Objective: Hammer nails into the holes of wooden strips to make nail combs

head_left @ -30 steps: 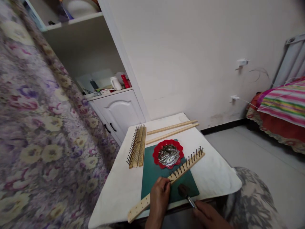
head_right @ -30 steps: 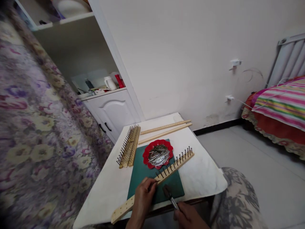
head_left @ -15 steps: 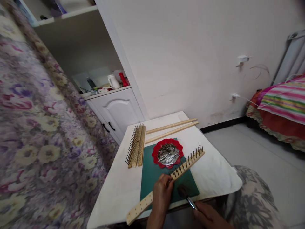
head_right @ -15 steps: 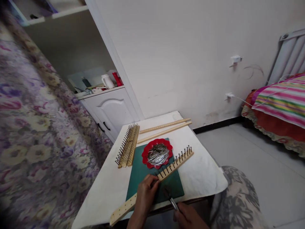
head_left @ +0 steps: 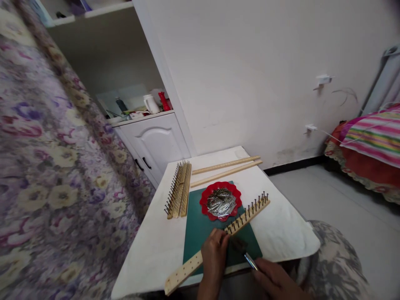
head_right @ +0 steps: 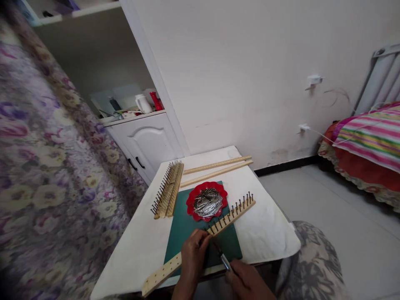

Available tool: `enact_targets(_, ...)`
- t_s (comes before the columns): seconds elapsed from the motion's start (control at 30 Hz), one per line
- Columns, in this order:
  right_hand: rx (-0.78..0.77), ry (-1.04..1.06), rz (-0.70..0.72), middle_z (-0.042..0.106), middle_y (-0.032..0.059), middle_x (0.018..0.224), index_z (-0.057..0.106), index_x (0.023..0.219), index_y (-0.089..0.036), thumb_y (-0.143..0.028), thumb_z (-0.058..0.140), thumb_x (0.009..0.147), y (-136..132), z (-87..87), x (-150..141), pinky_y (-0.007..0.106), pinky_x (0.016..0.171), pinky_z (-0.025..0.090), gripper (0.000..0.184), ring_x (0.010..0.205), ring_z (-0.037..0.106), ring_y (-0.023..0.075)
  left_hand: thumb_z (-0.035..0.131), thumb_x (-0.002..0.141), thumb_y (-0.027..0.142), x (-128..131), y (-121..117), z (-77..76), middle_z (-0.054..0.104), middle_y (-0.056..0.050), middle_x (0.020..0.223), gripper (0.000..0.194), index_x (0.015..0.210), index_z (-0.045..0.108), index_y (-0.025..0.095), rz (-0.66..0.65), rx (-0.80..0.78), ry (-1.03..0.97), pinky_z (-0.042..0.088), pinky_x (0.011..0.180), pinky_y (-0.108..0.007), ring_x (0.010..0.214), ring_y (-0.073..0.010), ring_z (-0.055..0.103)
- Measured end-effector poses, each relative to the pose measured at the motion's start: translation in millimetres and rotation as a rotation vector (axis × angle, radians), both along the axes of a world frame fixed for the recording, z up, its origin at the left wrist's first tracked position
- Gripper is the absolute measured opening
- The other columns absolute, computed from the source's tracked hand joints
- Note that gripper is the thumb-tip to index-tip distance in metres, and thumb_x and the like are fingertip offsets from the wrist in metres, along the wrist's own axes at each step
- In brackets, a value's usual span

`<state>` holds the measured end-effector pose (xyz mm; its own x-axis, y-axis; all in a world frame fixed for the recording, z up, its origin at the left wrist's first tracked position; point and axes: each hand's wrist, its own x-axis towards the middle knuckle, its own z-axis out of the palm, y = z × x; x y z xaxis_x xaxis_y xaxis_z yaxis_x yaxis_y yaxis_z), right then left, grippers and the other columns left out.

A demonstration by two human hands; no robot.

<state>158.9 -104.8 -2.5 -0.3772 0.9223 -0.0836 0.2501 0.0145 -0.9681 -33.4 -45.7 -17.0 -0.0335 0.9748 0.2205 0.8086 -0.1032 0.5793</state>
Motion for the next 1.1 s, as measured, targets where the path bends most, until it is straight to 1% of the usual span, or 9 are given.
enact_targets(0.13,0.020,0.040,0.010,0.055,-0.0031,0.065,0.051,0.073,-0.020,-0.044,0.042,0.087,14.1,27.7,-12.0,0.023,0.059,0.041,0.029,0.060,0.050,0.0135,0.045,0.083,0.022,0.9,0.0,0.8,0.060,-0.001,0.072,0.021,0.065,0.056,0.020,0.021,-0.024,0.024,0.036,0.058,-0.022,0.066,-0.0128,0.057)
enact_targets(0.23,0.026,0.059,0.031,0.045,-0.0082,0.049,0.040,0.067,-0.023,-0.041,0.039,0.089,23.7,36.4,-23.4,0.022,0.051,0.037,0.029,0.048,0.046,0.0116,0.045,0.083,0.024,1.5,0.2,1.2,0.060,0.000,0.070,0.021,0.064,0.055,0.020,0.026,-0.047,0.032,0.034,0.057,-0.022,0.064,-0.0123,0.056)
enact_targets(0.33,0.020,0.050,0.033,0.042,-0.0099,0.043,0.037,0.065,-0.024,-0.042,0.037,0.088,27.8,35.3,-28.6,0.022,0.047,0.034,0.028,0.043,0.044,0.0122,0.045,0.083,0.024,2.1,0.2,0.6,0.059,0.000,0.070,0.022,0.064,0.054,0.020,0.033,-0.042,0.039,0.034,0.057,-0.022,0.064,-0.0122,0.056)
enact_targets(0.5,0.023,0.034,0.033,0.044,-0.0095,0.043,0.038,0.066,-0.024,-0.043,0.037,0.088,28.3,31.1,-26.7,0.022,0.046,0.034,0.029,0.042,0.045,0.0121,0.047,0.083,0.025,2.6,0.4,0.1,0.059,0.001,0.068,0.022,0.062,0.053,0.020,0.040,-0.042,0.062,0.033,0.055,-0.022,0.062,-0.0118,0.056)
enact_targets(0.67,-0.041,0.058,0.049,0.041,-0.0109,0.041,0.036,0.067,-0.025,-0.046,0.036,0.087,27.1,30.8,-29.0,0.020,0.037,0.027,0.029,0.035,0.039,0.0103,0.046,0.083,0.022,1.5,-0.1,0.2,0.059,0.000,0.070,0.019,0.065,0.053,0.020,0.042,-0.035,0.070,0.034,0.057,-0.022,0.065,-0.0125,0.058)
enact_targets(0.83,0.015,0.093,0.036,0.044,-0.0096,0.044,0.039,0.066,-0.024,-0.041,0.040,0.088,22.3,31.8,-25.6,0.021,0.049,0.037,0.028,0.043,0.046,0.0106,0.046,0.084,0.022,0.8,-0.5,-1.1,0.059,0.000,0.069,0.021,0.064,0.054,0.019,0.029,-0.016,0.067,0.034,0.058,-0.022,0.065,-0.0121,0.057)
enact_targets(0.9,-0.019,0.110,0.014,0.043,-0.0107,0.042,0.038,0.066,-0.024,-0.042,0.041,0.088,21.1,32.6,-23.4,0.020,0.045,0.034,0.028,0.038,0.040,0.0090,0.047,0.084,0.024,0.7,-0.6,-2.4,0.058,0.000,0.070,0.022,0.064,0.055,0.019,0.023,-0.005,0.050,0.035,0.058,-0.022,0.065,-0.0121,0.057)
enact_targets(1.0,-0.101,0.137,-0.021,0.040,-0.0120,0.039,0.036,0.067,-0.024,-0.049,0.040,0.086,21.7,34.9,-22.6,0.018,0.035,0.023,0.032,0.032,0.032,0.0070,0.047,0.085,0.027,0.4,-1.1,-3.7,0.059,0.000,0.073,0.020,0.070,0.058,0.020,0.000,0.023,0.008,0.037,0.059,-0.021,0.066,-0.0121,0.058)
enact_targets(1.1,-0.116,0.152,-0.016,0.041,-0.0114,0.039,0.039,0.069,-0.023,-0.050,0.038,0.087,24.8,35.9,-25.0,0.017,0.032,0.019,0.033,0.031,0.031,0.0067,0.046,0.086,0.028,0.0,-1.8,-3.5,0.059,0.000,0.072,0.022,0.071,0.059,0.019,-0.010,0.040,-0.001,0.037,0.060,-0.021,0.066,-0.0123,0.058)
